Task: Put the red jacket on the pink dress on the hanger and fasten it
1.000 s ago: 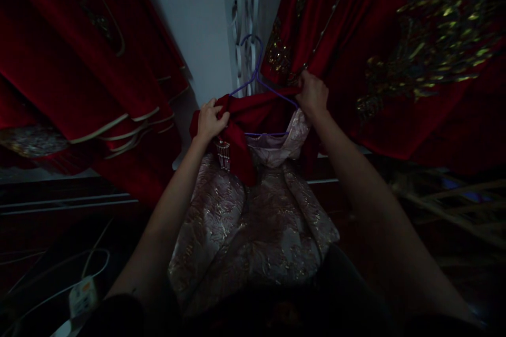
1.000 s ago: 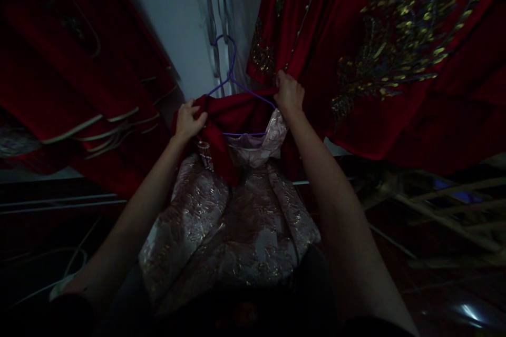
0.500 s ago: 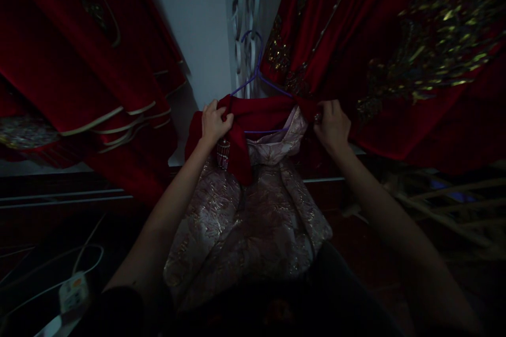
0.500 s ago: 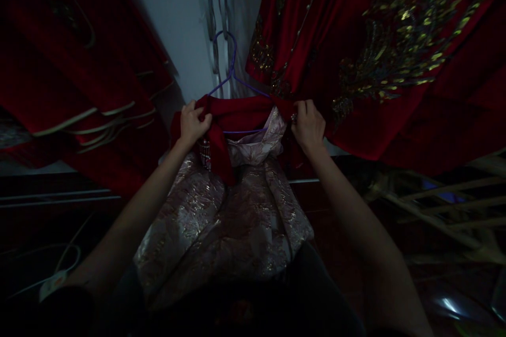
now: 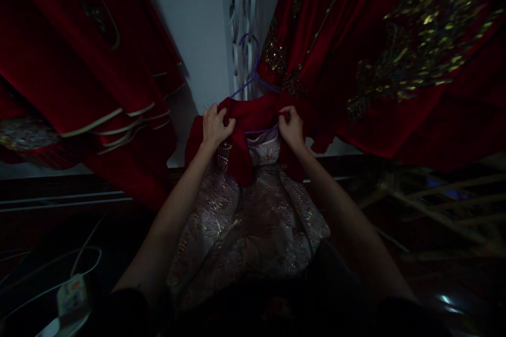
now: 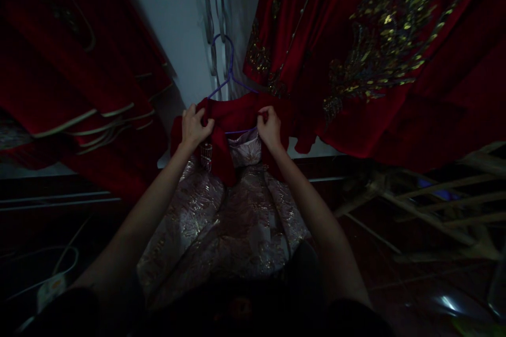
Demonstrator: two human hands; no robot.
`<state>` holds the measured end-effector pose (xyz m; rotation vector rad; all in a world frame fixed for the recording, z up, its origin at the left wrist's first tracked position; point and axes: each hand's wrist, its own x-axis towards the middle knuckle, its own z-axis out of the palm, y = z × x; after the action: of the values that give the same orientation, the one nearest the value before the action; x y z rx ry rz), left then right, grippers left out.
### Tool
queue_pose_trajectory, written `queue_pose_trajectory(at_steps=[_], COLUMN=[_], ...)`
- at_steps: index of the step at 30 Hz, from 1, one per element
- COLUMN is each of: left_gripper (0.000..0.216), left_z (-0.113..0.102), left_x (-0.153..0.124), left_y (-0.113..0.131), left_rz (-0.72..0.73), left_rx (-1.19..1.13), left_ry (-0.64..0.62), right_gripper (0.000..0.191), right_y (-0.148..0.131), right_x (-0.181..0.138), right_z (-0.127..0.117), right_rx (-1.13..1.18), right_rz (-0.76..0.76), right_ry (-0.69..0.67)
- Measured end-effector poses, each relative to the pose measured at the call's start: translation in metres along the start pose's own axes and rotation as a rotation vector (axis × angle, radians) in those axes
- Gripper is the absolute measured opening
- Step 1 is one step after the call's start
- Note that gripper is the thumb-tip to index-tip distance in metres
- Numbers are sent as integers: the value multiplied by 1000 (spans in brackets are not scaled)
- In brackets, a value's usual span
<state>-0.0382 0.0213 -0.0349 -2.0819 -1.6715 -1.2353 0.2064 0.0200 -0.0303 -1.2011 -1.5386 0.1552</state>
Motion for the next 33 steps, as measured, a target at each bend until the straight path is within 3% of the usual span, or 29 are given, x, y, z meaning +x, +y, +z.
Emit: queue_pose_trajectory(at_steps=[4, 9, 14, 17, 22, 27, 33], left_gripper=[17, 18, 17, 19, 12, 31, 34], left_z=[-3, -13, -13, -1, 13, 15, 18], left_x=[3, 5, -21, -50, -69, -72, -80], left_y=[-8, -7, 29, 52, 55, 43, 45], left_rz=[6, 8, 3, 6, 21, -90, -230], left_rx=[-4, -32, -41, -94, -363, -760, -1113], left_ry=[0, -16, 43, -17, -118, -69, 27], right_gripper=[12, 15, 13, 12, 16, 24, 31], right_y=[-29, -41, -40, -41, -40, -44, -41], right_x=[-28, -35, -36, -43, -49, -53, -63], right_z=[33, 41, 40, 42, 36, 33, 31], right_rx=[188, 320, 377, 378, 461, 539, 583], right_rz=[4, -26, -64, -73, -59, -4, 6], right_ry=[-196, -281, -373, -401, -422, -448, -450])
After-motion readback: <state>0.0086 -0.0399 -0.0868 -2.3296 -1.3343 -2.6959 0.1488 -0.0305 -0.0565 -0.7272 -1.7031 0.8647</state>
